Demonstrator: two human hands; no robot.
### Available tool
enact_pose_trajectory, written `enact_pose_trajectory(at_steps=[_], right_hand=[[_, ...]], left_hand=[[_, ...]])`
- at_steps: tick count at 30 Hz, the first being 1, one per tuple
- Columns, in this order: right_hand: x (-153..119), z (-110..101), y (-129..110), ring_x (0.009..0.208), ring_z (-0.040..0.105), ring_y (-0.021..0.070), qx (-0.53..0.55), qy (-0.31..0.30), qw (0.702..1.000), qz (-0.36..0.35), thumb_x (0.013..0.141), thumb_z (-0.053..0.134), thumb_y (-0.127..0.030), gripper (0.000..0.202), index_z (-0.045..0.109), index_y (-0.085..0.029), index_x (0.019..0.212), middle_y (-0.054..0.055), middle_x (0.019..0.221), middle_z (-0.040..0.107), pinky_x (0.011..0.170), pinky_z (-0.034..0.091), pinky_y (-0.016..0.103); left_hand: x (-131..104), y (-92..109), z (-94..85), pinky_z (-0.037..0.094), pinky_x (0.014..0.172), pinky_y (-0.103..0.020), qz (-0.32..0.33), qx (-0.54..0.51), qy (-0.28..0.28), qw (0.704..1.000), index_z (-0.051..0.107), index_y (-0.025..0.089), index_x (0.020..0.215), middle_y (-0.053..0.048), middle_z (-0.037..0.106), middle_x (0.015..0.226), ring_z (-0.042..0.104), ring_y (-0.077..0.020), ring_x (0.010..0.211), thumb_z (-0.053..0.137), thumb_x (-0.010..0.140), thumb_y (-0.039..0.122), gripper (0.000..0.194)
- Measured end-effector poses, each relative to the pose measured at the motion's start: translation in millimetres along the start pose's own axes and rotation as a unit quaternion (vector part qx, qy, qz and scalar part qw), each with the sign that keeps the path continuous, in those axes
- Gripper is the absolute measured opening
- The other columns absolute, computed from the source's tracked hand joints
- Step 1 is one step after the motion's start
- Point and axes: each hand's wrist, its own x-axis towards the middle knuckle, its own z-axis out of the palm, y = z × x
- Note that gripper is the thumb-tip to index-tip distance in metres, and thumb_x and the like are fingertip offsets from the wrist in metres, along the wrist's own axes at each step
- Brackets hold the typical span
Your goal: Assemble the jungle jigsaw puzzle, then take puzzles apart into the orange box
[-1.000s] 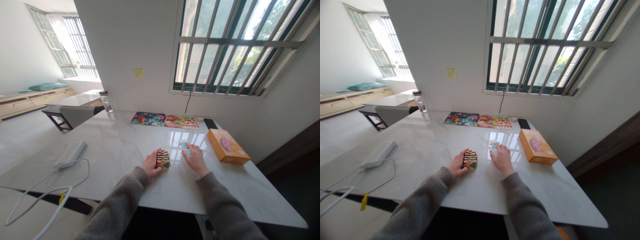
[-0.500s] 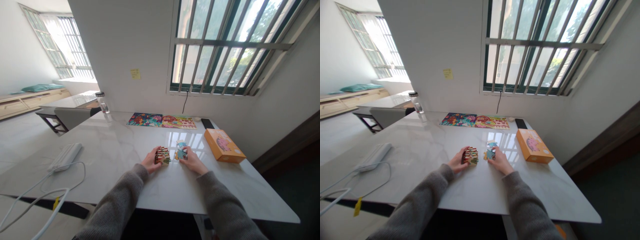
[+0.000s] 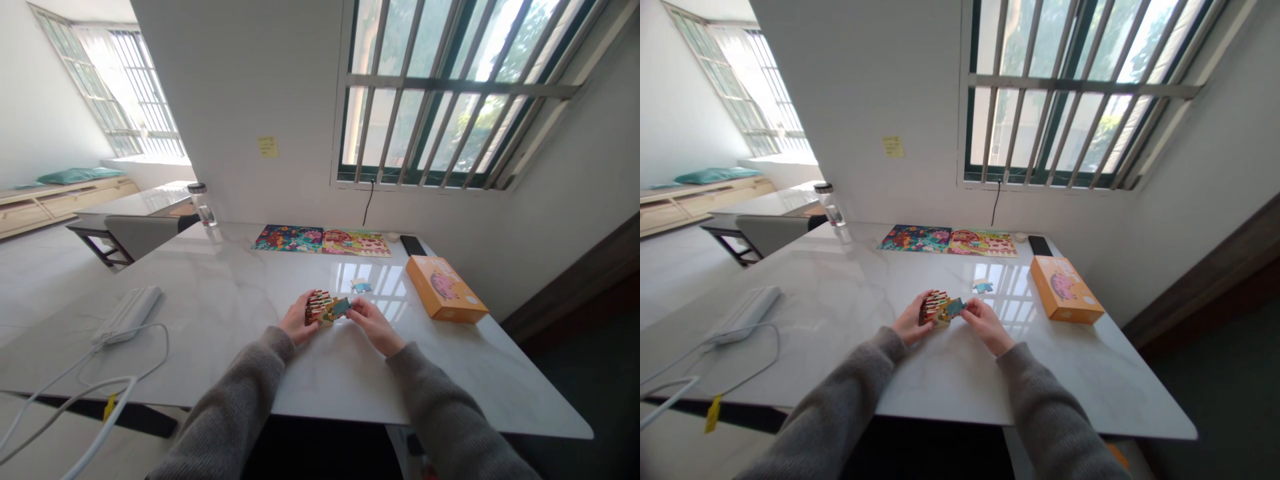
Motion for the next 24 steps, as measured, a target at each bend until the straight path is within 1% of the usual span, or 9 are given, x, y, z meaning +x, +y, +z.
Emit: enact_pose_trajectory(at_steps=[2,4,7,9,12,16,18,21,24], right_hand=[[1,8,7,0.070,0.056,0.0152,-0.029,0.020,0.999,0.004,0.076,0.073,-0.051,0.035,0.057,-0.020,0.082,-0.002,0.073,0.061,0.068,0.042,0.029],[2,12,14,0.065,0.050,0.0135,-0.056,0.027,0.998,0.003,0.078,0.070,-0.050,0.033,0.057,-0.020,0.081,-0.004,0.068,0.055,0.063,0.038,0.027],[3,16,19,0.065,0.048,0.0135,-0.108,0.027,0.994,-0.024,0.082,0.064,-0.044,0.026,0.055,-0.020,0.081,-0.004,0.069,0.053,0.061,0.037,0.027],[2,17,20,0.066,0.047,0.0141,-0.176,0.032,0.983,-0.051,0.085,0.060,-0.037,0.018,0.052,-0.021,0.079,-0.003,0.070,0.052,0.061,0.036,0.027],[0,20,19,0.066,0.047,0.0155,-0.300,0.033,0.949,-0.086,0.086,0.055,-0.027,0.014,0.047,-0.022,0.075,-0.002,0.071,0.052,0.063,0.036,0.027],[-1,23,19,0.067,0.048,0.0167,-0.429,0.022,0.896,-0.107,0.088,0.052,-0.023,0.018,0.043,-0.022,0.073,-0.001,0.071,0.054,0.065,0.034,0.028],[-2,24,18,0.066,0.049,0.0162,-0.465,0.010,0.878,-0.114,0.089,0.053,-0.022,0.016,0.045,-0.022,0.076,-0.001,0.071,0.056,0.067,0.033,0.028],[-4,25,15,0.068,0.051,0.0165,-0.498,-0.001,0.859,-0.119,0.089,0.054,-0.020,0.011,0.047,-0.022,0.082,-0.001,0.074,0.058,0.068,0.033,0.028],[-6,24,11,0.073,0.055,0.0189,-0.531,-0.011,0.839,-0.122,0.089,0.056,-0.019,0.007,0.050,-0.022,0.087,0.002,0.079,0.061,0.070,0.035,0.029]], left_hand=[[0,-1,-2.4,0.040,0.115,-0.050,-0.005,-0.033,-0.017,0.999,0.031,0.017,0.144,-0.018,0.050,0.144,0.053,-0.0296,0.131,0.072,0.074,0.015,0.081],[1,-2,-4.9,0.040,0.114,-0.051,-0.014,-0.063,-0.032,0.997,0.031,0.017,0.144,-0.020,0.049,0.145,0.054,-0.0303,0.131,0.073,0.076,0.018,0.080],[1,-2,-8.3,0.040,0.113,-0.052,-0.027,-0.092,-0.040,0.995,0.032,0.017,0.143,-0.021,0.050,0.144,0.054,-0.0310,0.130,0.076,0.077,0.021,0.080],[1,-2,-10.6,0.040,0.113,-0.052,-0.033,-0.102,-0.046,0.993,0.033,0.019,0.143,-0.020,0.050,0.143,0.054,-0.0313,0.131,0.079,0.075,0.023,0.082],[0,-3,-14.6,0.038,0.115,-0.052,-0.031,-0.104,-0.064,0.992,0.034,0.020,0.143,-0.019,0.051,0.143,0.052,-0.0317,0.132,0.083,0.072,0.025,0.086],[-1,-3,-17.0,0.037,0.115,-0.053,-0.021,-0.114,-0.074,0.990,0.034,0.019,0.144,-0.020,0.052,0.143,0.053,-0.0321,0.131,0.083,0.073,0.027,0.087],[-1,-1,-15.9,0.039,0.114,-0.053,-0.021,-0.129,-0.069,0.989,0.035,0.018,0.143,-0.020,0.053,0.141,0.054,-0.0323,0.130,0.082,0.074,0.028,0.084],[-2,1,-13.1,0.041,0.112,-0.053,-0.030,-0.146,-0.060,0.987,0.037,0.018,0.140,-0.021,0.054,0.139,0.056,-0.0322,0.128,0.082,0.075,0.030,0.080],[-2,0,-11.1,0.042,0.111,-0.052,-0.031,-0.130,-0.052,0.990,0.037,0.018,0.139,-0.020,0.056,0.137,0.057,-0.0316,0.127,0.081,0.075,0.031,0.079]])
